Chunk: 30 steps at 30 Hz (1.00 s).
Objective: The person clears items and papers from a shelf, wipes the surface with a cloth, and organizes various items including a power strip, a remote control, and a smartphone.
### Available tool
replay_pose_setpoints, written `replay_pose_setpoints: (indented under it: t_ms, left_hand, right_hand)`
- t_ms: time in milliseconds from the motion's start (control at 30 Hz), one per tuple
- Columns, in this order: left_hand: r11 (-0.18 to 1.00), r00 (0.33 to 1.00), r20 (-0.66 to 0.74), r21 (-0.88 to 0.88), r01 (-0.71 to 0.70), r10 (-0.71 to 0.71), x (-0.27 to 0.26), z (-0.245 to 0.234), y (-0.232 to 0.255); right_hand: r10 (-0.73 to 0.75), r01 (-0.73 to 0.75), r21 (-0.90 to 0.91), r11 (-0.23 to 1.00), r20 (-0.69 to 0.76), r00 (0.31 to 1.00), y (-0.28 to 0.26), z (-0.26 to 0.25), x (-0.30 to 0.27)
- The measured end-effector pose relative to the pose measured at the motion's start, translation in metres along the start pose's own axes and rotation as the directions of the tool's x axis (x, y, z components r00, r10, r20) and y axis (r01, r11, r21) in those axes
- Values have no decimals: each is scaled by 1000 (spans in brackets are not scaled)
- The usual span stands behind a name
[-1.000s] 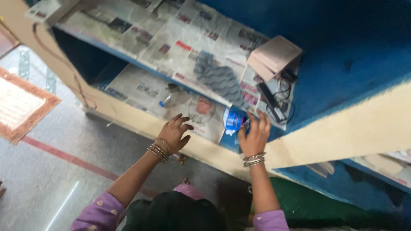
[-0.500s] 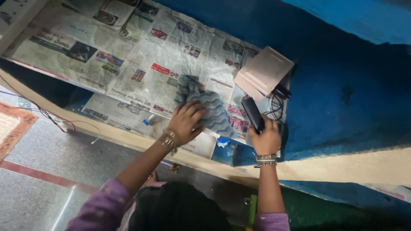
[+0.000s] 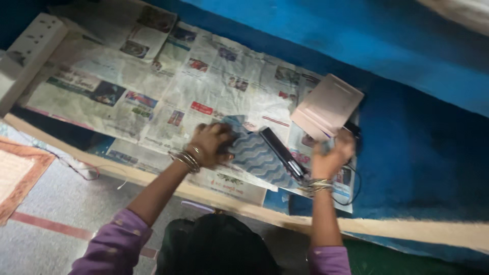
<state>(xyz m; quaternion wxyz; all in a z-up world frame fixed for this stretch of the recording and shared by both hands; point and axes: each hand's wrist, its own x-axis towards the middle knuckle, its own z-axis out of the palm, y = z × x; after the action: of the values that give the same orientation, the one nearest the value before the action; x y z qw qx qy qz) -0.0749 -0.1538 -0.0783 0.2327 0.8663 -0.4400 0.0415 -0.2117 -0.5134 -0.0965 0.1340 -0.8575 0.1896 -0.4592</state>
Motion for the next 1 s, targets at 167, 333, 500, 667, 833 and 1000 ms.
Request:
replay_pose_setpoints:
  t_ms: [167, 333, 500, 667, 833, 1000]
  left_hand:
    - [989, 949, -278, -73, 131, -146, -3, 12, -19]
    - [867, 624, -614, -233, 440, -482, -2, -54, -79]
    - [934, 643, -718, -28, 356, -267, -5, -64, -57]
    - [747, 853, -280, -641, 175, -441, 17, 13, -27]
    - [-484, 968, 133, -875, 13, -215, 40, 79, -43]
    - [-78, 864, 246, -969, 235, -440, 37, 113, -42]
  right_hand:
    - [264, -325, 289, 900, 230, 937, 62, 34, 47]
    - [407, -456, 331, 826, 208, 889, 59, 43, 62]
    - [162, -260, 695, 670, 205, 965, -18, 42, 101]
    - [-109, 93, 58, 994, 410, 906, -155, 11, 78]
    - [-257, 391, -6, 920, 746, 615, -221, -10, 25]
    - [-352, 126, 358, 925, 684, 639, -170, -27, 2]
